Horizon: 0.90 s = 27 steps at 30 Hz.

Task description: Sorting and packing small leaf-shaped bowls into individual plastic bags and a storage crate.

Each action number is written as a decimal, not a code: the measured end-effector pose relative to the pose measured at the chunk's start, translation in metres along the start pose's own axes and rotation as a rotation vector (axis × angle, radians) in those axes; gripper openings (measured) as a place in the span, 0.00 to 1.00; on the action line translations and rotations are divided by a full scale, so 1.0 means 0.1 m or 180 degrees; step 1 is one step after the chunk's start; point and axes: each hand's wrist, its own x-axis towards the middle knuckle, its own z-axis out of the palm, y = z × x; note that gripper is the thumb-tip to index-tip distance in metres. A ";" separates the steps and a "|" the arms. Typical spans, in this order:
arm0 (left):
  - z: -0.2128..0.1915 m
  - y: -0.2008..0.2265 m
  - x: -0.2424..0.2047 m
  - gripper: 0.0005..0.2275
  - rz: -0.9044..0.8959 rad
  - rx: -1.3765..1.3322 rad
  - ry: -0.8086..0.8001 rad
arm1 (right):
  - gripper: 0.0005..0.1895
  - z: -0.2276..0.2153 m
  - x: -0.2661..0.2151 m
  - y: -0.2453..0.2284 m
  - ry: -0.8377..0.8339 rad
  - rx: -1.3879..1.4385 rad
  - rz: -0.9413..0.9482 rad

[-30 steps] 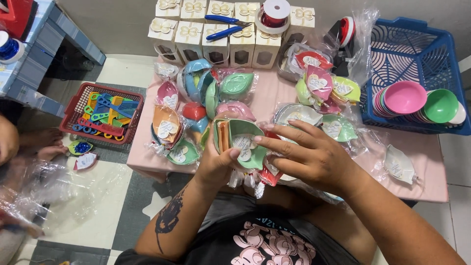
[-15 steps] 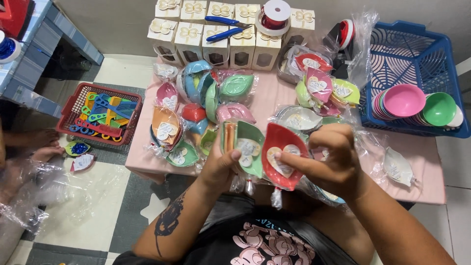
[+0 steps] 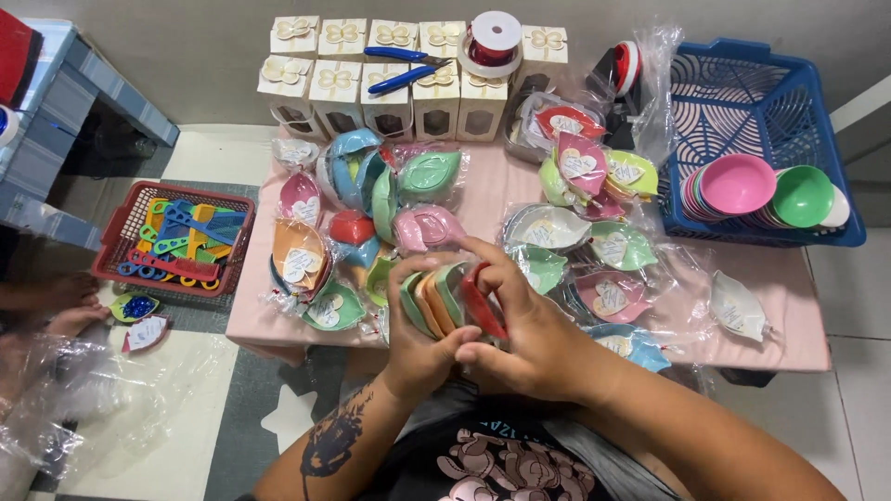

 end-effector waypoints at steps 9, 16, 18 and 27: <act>0.13 0.18 0.15 0.46 0.0275 0.0398 -0.0202 | 0.39 0.16 0.17 0.17 0.0590 0.0105 0.0728; -0.22 0.51 0.40 0.47 0.0016 0.1375 -0.0192 | 0.46 -0.21 0.77 0.55 0.1010 -0.0701 0.1210; -0.34 0.55 0.42 0.39 0.0466 0.1326 0.0280 | 0.33 -0.47 1.02 0.77 0.1097 -0.1811 0.0985; -0.68 0.83 0.25 0.22 0.0467 0.2044 0.0005 | 0.38 -0.24 1.66 1.29 -0.0118 -0.2954 0.2154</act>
